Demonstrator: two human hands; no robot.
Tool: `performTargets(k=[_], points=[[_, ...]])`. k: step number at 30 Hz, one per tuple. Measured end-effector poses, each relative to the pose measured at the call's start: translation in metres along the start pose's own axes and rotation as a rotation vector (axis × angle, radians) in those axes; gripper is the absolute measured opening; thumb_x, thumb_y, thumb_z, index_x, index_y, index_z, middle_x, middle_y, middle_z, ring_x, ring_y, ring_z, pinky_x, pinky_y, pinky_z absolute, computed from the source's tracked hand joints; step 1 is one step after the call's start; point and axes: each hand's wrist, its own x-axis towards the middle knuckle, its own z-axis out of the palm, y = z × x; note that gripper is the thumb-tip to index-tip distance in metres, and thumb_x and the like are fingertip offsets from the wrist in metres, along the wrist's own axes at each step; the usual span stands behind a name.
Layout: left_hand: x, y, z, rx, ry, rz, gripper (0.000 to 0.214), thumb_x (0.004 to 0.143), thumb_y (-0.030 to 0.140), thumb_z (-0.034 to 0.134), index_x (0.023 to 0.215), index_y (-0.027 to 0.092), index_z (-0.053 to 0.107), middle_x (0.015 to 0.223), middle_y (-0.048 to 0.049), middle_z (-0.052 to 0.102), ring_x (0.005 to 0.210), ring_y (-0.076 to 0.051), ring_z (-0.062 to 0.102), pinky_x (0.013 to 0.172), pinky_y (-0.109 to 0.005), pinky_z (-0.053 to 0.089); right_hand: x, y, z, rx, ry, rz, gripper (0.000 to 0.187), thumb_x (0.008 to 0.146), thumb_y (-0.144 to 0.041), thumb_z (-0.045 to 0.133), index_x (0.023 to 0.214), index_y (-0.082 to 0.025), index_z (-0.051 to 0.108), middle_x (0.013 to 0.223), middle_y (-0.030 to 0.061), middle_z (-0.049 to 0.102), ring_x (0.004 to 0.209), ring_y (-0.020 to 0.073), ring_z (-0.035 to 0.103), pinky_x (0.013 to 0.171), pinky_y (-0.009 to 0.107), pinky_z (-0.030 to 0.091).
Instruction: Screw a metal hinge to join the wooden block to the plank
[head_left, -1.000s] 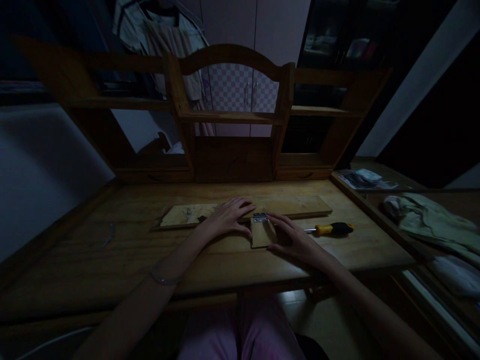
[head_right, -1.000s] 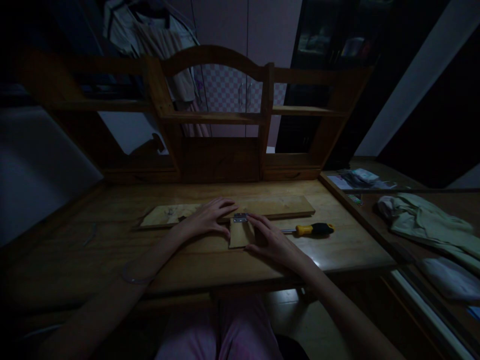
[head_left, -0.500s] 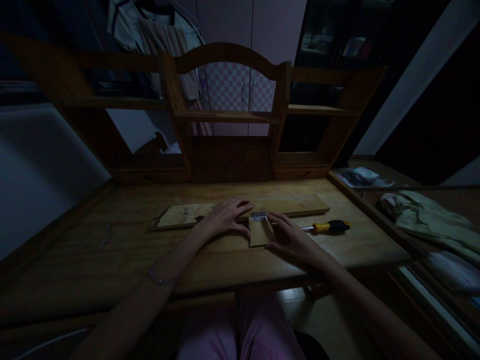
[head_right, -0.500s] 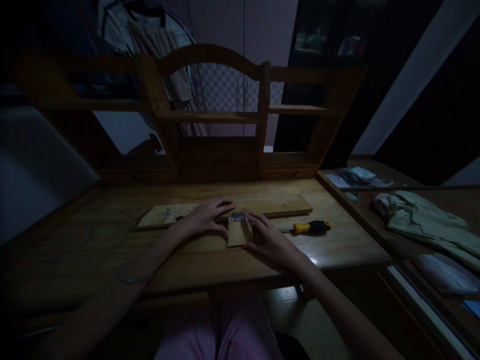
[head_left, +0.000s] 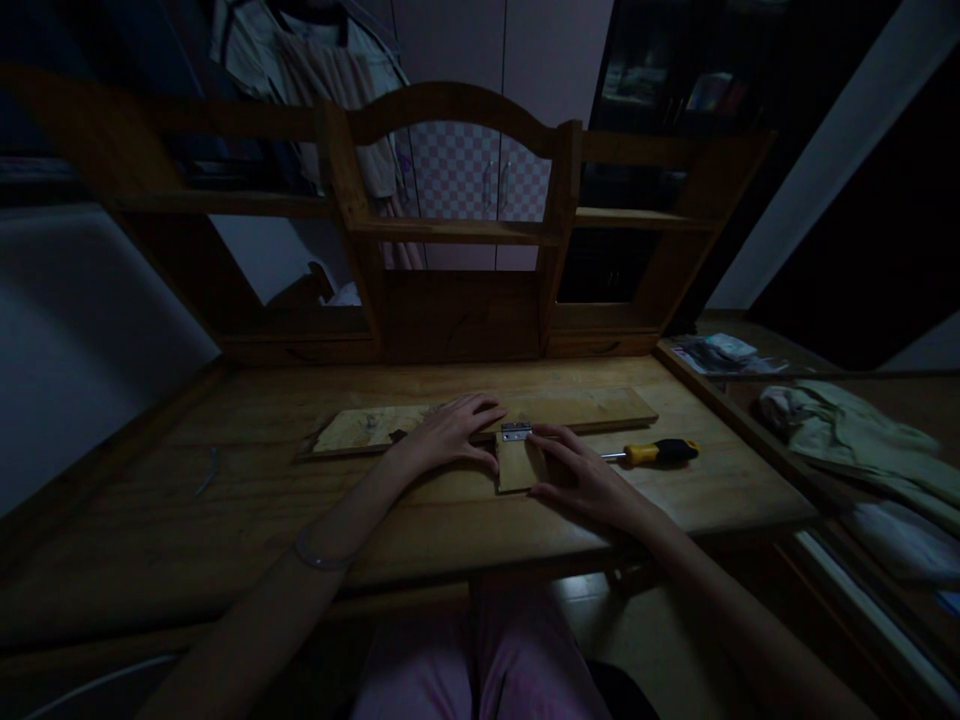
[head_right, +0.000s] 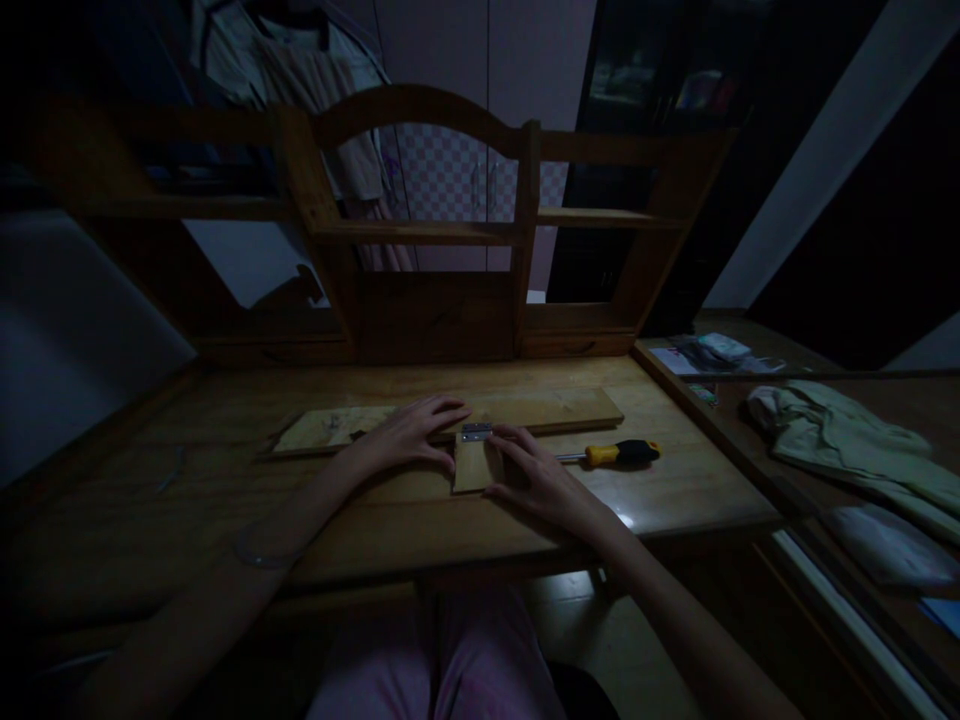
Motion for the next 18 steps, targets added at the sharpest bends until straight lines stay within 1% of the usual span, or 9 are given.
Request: performTargets(k=[4,10,15,18], points=[[0.0005,-0.0013,0.0013,-0.011,0.006,0.005,0.092,0.071,0.076,0.067,0.145,0.025,0.047,0.142,-0.0095,0.044,0.13,-0.029,0.042,0.107,-0.039,0.037,0.0004,0.0001,0.0002,-0.006,0.007,0.006,0.07,0.09,-0.041,0.068,0.151,-0.029,0.036,0.15,0.0051,0.032,0.137,0.0183,0.036,0.114,0.033,0.037],[0.0013,-0.0032,0.0032,-0.015,0.016,0.015,0.093,0.07,0.076,0.067,0.145,0.025,0.047,0.143,-0.0102,0.043,0.129,-0.03,0.043,0.107,-0.039,0.037,0.0003,-0.0008,-0.0014,0.02,0.011,0.005,0.069,0.09,-0.039,0.068,0.151,-0.03,0.036,0.15,0.006,0.032,0.137,0.0202,0.037,0.114,0.036,0.037],[0.0012,-0.0031,0.0026,-0.017,0.013,0.021,0.095,0.07,0.078,0.065,0.144,0.022,0.047,0.143,-0.0111,0.044,0.131,-0.029,0.041,0.109,-0.039,0.035,-0.0012,-0.0007,-0.0014,0.01,0.008,0.009,0.069,0.091,-0.041,0.067,0.151,-0.03,0.036,0.15,0.0047,0.032,0.137,0.0179,0.036,0.115,0.033,0.036],[0.0003,-0.0031,0.0028,-0.029,0.009,0.021,0.094,0.071,0.078,0.066,0.146,0.023,0.046,0.143,-0.0109,0.043,0.13,-0.029,0.041,0.109,-0.04,0.036,-0.002,-0.0033,-0.0024,-0.002,0.0,0.011,0.068,0.091,-0.042,0.066,0.151,-0.03,0.035,0.15,0.0043,0.032,0.137,0.0168,0.036,0.114,0.032,0.036]])
